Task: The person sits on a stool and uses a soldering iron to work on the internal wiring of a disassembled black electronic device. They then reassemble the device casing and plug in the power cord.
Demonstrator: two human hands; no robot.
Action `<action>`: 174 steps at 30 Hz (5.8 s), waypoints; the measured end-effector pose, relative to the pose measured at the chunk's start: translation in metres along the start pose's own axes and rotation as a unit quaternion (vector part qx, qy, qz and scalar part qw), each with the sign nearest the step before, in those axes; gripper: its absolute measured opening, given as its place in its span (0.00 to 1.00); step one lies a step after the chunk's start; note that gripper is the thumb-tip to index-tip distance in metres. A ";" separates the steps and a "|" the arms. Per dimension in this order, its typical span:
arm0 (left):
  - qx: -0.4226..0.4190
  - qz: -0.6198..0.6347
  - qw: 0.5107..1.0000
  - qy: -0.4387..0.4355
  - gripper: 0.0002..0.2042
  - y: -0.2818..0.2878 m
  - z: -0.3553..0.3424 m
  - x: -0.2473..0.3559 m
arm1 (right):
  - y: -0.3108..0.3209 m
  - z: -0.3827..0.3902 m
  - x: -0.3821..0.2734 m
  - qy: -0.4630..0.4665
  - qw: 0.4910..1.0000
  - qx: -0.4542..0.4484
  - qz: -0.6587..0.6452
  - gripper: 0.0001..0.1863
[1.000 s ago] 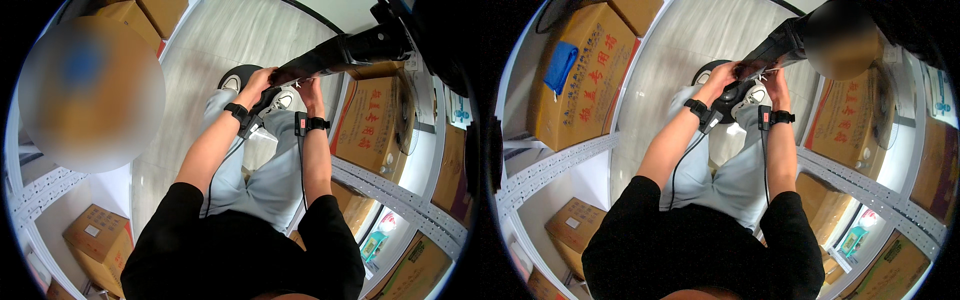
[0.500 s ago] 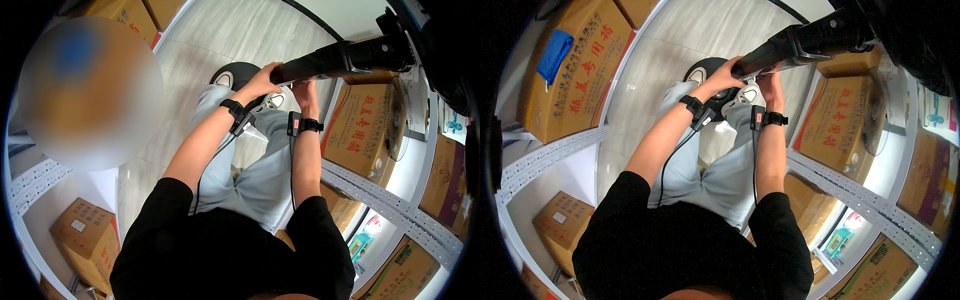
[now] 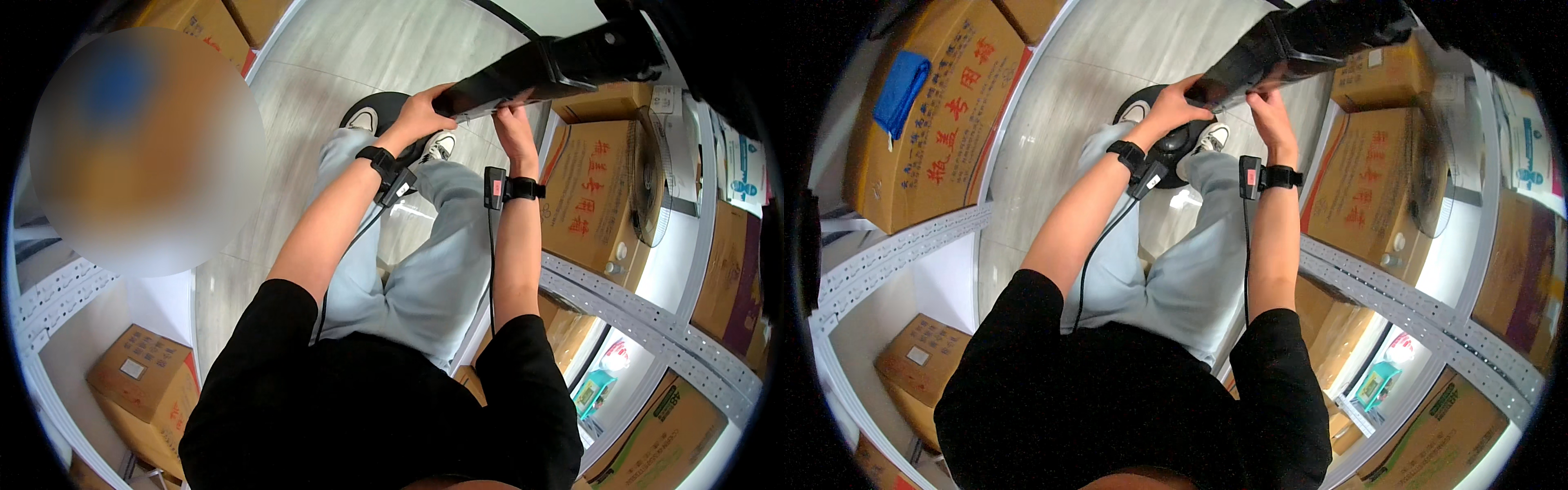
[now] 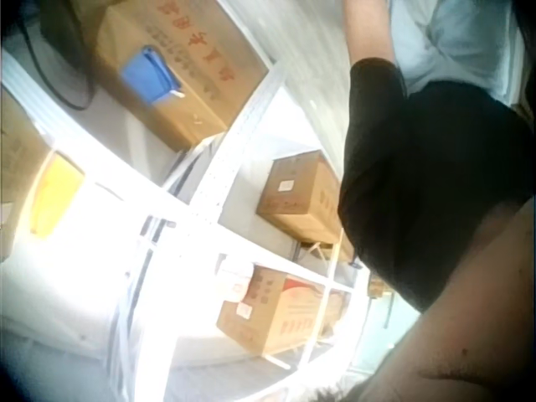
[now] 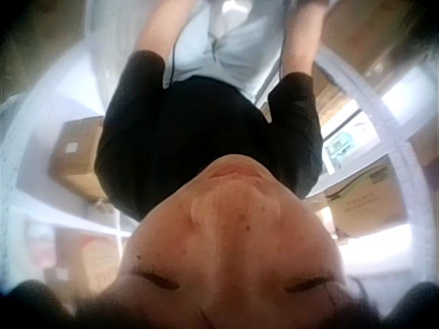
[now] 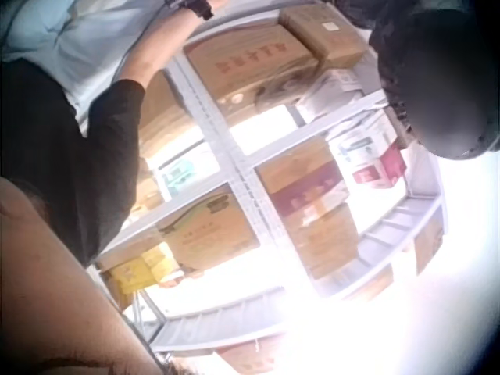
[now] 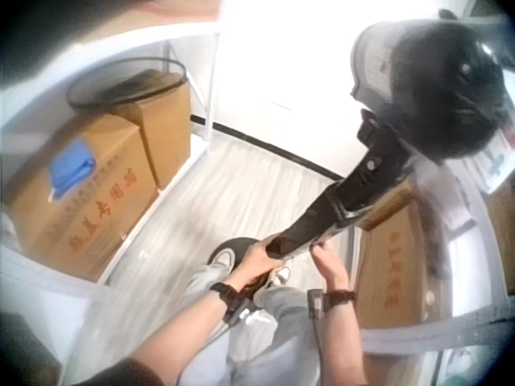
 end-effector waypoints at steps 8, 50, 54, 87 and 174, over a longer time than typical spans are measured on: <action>-0.040 0.169 0.984 0.040 0.39 -0.003 0.000 -0.008 | -0.027 0.016 -0.006 0.028 0.992 0.102 0.075 0.18; -0.017 0.150 0.975 -0.164 0.23 0.008 -0.007 0.161 | -0.060 0.045 -0.116 0.137 0.970 0.075 0.184 0.34; -0.017 0.097 0.981 -0.167 0.24 0.006 -0.016 0.157 | -0.053 0.039 -0.111 0.153 0.966 0.077 0.193 0.31; 0.571 -0.467 0.595 0.319 0.24 0.578 0.325 -0.086 | -0.024 0.022 -0.074 0.093 0.935 0.193 0.281 0.35; 0.193 -0.547 0.654 0.486 0.17 0.633 0.282 -0.106 | -0.001 0.019 -0.056 0.050 0.958 0.214 0.183 0.33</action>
Point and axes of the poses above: each hand's wrist, its own z-axis away from the middle knuckle, its own y-axis out of the back of the hand, x = y × z, the point moved 4 cm from there along -z, towards the middle knuckle, and after that the axes turned 11 degrees about -z, right-handed, at the moved point
